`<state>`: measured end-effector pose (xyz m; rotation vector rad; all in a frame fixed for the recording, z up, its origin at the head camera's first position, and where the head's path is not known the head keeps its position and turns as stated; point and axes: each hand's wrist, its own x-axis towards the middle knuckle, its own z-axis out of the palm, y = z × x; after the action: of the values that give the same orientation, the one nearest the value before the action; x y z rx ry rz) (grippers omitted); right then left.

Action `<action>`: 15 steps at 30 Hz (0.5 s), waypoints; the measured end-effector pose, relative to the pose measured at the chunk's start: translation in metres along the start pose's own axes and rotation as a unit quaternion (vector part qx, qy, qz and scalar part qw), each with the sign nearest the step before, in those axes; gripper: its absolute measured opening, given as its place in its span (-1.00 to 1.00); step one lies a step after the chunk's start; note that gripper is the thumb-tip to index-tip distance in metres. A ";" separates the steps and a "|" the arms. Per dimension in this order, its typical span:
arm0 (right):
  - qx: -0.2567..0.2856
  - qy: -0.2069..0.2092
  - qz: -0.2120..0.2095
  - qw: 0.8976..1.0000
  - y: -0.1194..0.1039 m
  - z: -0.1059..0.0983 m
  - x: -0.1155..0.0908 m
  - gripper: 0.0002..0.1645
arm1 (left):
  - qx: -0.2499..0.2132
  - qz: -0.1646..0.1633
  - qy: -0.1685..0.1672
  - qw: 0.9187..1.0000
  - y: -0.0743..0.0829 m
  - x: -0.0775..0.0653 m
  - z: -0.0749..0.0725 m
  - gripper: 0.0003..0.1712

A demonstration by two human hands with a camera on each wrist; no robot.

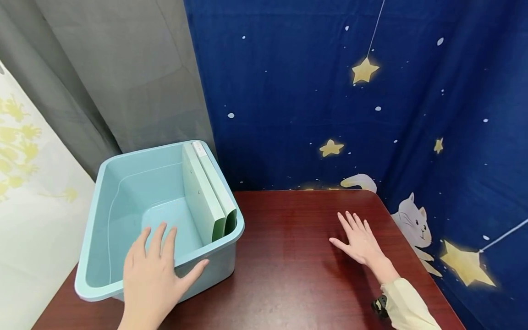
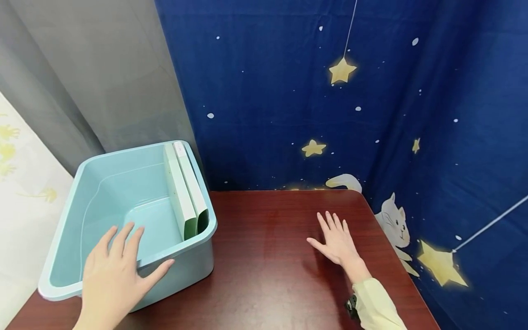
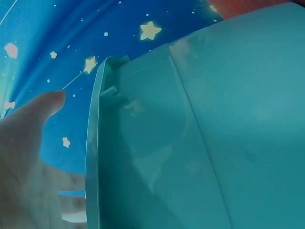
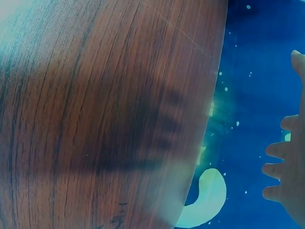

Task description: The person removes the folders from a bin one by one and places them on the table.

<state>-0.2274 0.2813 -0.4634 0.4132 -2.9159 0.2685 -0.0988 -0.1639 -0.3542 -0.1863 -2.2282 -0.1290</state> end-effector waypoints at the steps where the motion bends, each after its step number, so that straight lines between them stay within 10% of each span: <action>1: 0.000 0.001 -0.001 1.000 0.000 0.000 0.000 0.00 | 0.000 0.000 0.006 1.000 -0.001 -0.002 -0.002 0.04; 15: 0.021 0.017 -0.018 0.999 -0.018 0.001 0.004 -0.01 | 0.024 0.000 0.080 0.997 -0.016 -0.030 0.004 -0.10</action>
<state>-0.2265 0.2626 -0.4608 0.4609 -2.8702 0.3290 -0.0863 -0.1818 -0.3812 -0.1451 -2.0704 -0.0866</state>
